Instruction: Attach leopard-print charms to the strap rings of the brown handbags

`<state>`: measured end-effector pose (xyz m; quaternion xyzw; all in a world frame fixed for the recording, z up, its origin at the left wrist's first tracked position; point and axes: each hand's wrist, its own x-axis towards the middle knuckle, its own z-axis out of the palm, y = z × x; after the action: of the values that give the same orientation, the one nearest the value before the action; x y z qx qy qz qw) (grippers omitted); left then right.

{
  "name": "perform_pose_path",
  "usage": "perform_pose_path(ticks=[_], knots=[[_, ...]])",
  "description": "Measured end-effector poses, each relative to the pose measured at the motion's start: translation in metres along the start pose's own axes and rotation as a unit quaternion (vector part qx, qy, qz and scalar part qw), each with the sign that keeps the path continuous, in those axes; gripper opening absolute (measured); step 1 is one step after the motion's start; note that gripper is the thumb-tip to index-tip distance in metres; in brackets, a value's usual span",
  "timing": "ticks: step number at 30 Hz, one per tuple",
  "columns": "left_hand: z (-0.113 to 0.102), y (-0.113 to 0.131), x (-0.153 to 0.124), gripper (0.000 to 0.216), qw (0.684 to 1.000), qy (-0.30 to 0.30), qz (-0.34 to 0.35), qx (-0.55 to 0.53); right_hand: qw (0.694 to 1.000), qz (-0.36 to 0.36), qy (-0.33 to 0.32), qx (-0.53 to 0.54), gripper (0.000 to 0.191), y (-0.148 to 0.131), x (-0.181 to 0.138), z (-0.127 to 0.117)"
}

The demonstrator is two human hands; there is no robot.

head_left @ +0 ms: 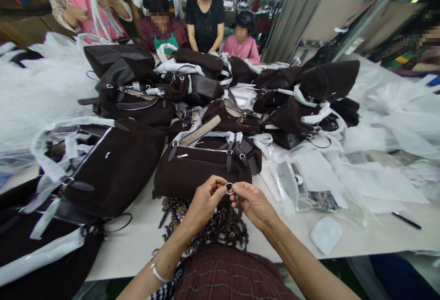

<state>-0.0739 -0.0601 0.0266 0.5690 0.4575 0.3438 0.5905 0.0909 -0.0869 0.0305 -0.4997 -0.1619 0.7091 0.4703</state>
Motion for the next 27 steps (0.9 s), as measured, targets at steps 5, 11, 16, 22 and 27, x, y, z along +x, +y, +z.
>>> perform_pose_path(ticks=[5, 11, 16, 22, 27], knots=[[0.000, -0.006, 0.008, 0.023, 0.979, -0.025, -0.112, -0.166, 0.990, -0.034, -0.093, -0.095, 0.039, -0.008, -0.006, -0.002], [0.001, -0.008, 0.008, 0.031, 0.926, -0.122, -0.190, -0.303, 0.941, -0.183, -0.072, -0.276, 0.015, -0.015, -0.003, -0.004], [0.001, 0.000, 0.004, 0.025, 0.999, -0.041, -0.017, -0.019, 0.952, -0.132, -0.029, -0.273, 0.021, -0.015, 0.004, -0.005], [-0.006, 0.011, 0.004, 0.013, 0.990, -0.018, 0.052, 0.126, 0.964, -0.119, -0.032, -0.236, 0.028, -0.015, 0.008, -0.001], [-0.007, 0.011, 0.007, 0.019, 0.998, -0.011, -0.009, 0.066, 0.950, -0.132, 0.001, -0.283, 0.022, -0.011, 0.011, 0.006]])
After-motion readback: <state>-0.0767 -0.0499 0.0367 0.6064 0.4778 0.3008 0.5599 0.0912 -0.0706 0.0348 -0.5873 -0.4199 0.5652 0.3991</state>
